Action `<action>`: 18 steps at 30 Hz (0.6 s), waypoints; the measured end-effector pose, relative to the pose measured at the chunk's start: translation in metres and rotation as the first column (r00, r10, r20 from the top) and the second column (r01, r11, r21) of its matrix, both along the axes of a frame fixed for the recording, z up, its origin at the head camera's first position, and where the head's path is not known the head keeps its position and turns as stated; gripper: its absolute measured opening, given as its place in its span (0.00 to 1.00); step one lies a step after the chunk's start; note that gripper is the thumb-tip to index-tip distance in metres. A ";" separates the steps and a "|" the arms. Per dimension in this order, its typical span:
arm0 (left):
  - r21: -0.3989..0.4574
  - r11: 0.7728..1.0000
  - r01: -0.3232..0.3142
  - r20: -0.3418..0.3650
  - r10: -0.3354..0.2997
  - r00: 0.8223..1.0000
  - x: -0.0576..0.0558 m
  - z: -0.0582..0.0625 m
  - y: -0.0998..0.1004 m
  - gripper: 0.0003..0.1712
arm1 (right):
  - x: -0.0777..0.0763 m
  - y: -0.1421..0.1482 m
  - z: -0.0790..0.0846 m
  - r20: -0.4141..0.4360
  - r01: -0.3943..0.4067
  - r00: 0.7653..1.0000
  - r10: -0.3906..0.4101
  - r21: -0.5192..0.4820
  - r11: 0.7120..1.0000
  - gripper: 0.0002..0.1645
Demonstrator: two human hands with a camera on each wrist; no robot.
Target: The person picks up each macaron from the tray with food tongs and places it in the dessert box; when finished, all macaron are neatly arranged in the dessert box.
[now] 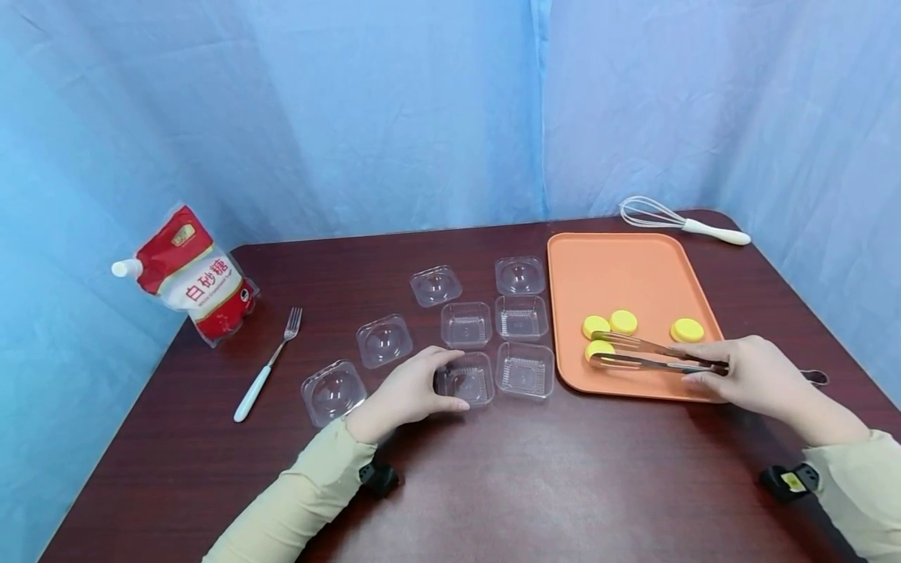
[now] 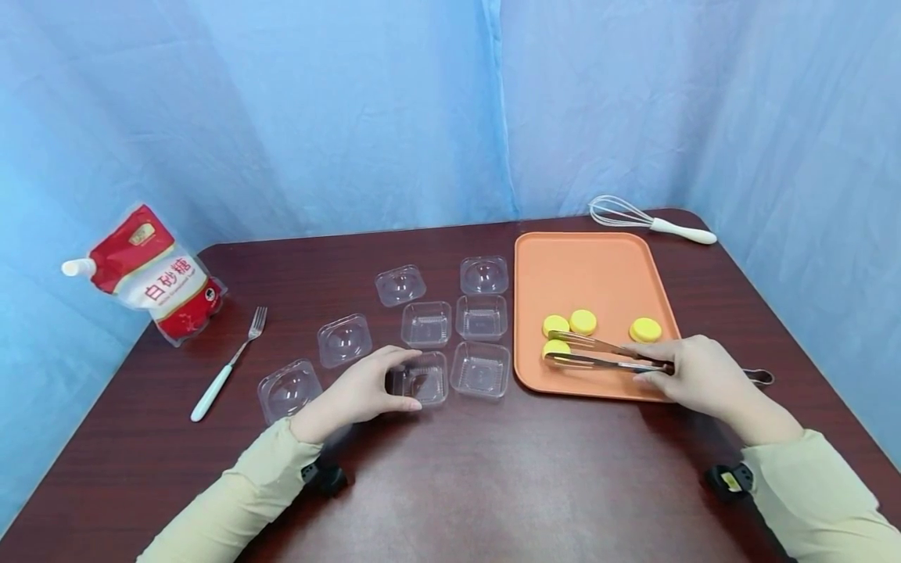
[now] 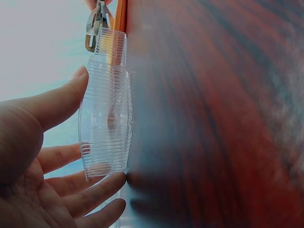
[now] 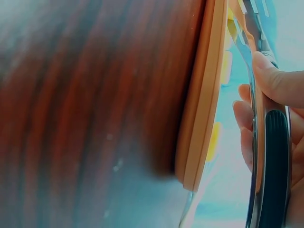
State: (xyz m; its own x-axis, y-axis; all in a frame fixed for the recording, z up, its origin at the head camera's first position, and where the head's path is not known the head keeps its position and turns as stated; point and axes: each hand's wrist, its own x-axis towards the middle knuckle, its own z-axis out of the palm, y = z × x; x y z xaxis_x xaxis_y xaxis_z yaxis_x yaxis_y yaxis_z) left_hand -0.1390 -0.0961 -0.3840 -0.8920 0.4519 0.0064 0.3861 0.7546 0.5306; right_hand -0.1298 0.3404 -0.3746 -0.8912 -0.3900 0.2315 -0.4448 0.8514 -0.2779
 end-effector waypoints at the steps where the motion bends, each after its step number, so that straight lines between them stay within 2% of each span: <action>1: 0.001 1.000 0.001 -0.002 -0.001 1.000 0.000 0.000 0.000 0.42 | 0.000 -0.001 0.000 -0.008 0.001 1.000 -0.001 -0.003 1.000 0.26; 5: 0.007 1.000 0.005 -0.003 -0.005 1.000 -0.001 -0.001 -0.001 0.42 | 0.000 -0.003 0.000 -0.030 -0.011 1.000 0.010 -0.018 1.000 0.27; 12: 0.002 1.000 0.004 -0.003 -0.004 1.000 0.000 -0.001 -0.001 0.42 | -0.004 -0.007 -0.002 -0.126 -0.057 0.991 0.053 -0.033 0.998 0.28; 18: 0.013 1.000 0.009 -0.009 -0.009 1.000 0.000 0.000 -0.001 0.42 | -0.006 -0.016 0.004 -0.140 -0.069 0.988 0.064 -0.034 0.997 0.27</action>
